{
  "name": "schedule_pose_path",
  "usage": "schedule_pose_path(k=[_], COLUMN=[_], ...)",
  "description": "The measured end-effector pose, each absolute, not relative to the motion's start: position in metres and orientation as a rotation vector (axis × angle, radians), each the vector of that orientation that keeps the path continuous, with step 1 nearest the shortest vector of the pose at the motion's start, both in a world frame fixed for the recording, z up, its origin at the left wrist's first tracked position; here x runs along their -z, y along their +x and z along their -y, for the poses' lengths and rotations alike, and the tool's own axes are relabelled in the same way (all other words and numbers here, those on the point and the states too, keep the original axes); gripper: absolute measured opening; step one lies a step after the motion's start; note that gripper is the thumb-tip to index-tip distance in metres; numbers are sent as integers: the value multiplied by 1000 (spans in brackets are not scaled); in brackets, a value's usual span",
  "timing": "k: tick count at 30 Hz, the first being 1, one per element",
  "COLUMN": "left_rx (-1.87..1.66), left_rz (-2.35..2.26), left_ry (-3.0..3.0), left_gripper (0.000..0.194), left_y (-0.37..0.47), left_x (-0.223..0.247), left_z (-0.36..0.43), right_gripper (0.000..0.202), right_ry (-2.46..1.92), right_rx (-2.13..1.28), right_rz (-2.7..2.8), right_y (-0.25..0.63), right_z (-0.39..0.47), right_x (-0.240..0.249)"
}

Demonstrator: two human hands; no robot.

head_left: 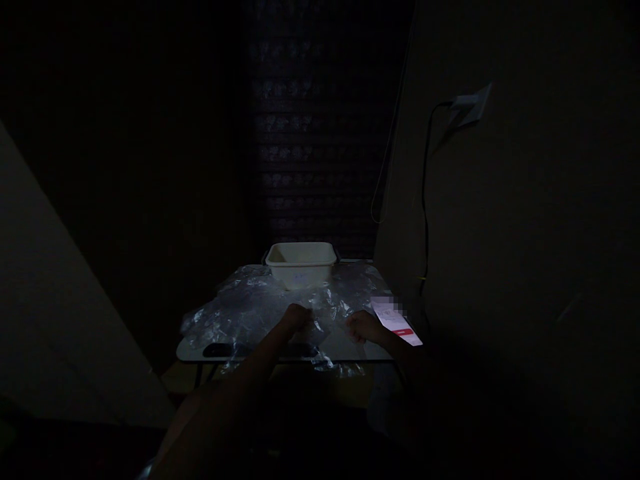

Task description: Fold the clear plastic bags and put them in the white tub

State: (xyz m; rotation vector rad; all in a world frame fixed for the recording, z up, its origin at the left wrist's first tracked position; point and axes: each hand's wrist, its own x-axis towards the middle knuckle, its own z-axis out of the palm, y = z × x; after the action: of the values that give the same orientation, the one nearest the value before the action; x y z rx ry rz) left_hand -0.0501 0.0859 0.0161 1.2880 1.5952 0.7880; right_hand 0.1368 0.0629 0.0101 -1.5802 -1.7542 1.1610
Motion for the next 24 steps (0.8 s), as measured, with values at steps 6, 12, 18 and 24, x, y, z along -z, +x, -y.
schedule_pose_path(k=[6,12,18,24], left_rx=[-920,-1025,-1002,-986], left_rz=[-1584,-1588,-1614,-1651], left_ry=[1336,1454,1627,1704], left_gripper=[16,24,13,12], left_y=[-49,-53,-57,-59], left_x=[-16,-14,-16,-20], left_z=[-88,-89,-88,-83], right_gripper=[15,20,32,35], right_ry=[-1570,-1459,-1418,-1447], right_rx=[-1066,-905,-937,-884], right_rz=[1790,1803,1855,1963], right_y=[132,119,108,107], right_z=[-67,-70,-73,-71], right_x=[-13,-20,-19,-21])
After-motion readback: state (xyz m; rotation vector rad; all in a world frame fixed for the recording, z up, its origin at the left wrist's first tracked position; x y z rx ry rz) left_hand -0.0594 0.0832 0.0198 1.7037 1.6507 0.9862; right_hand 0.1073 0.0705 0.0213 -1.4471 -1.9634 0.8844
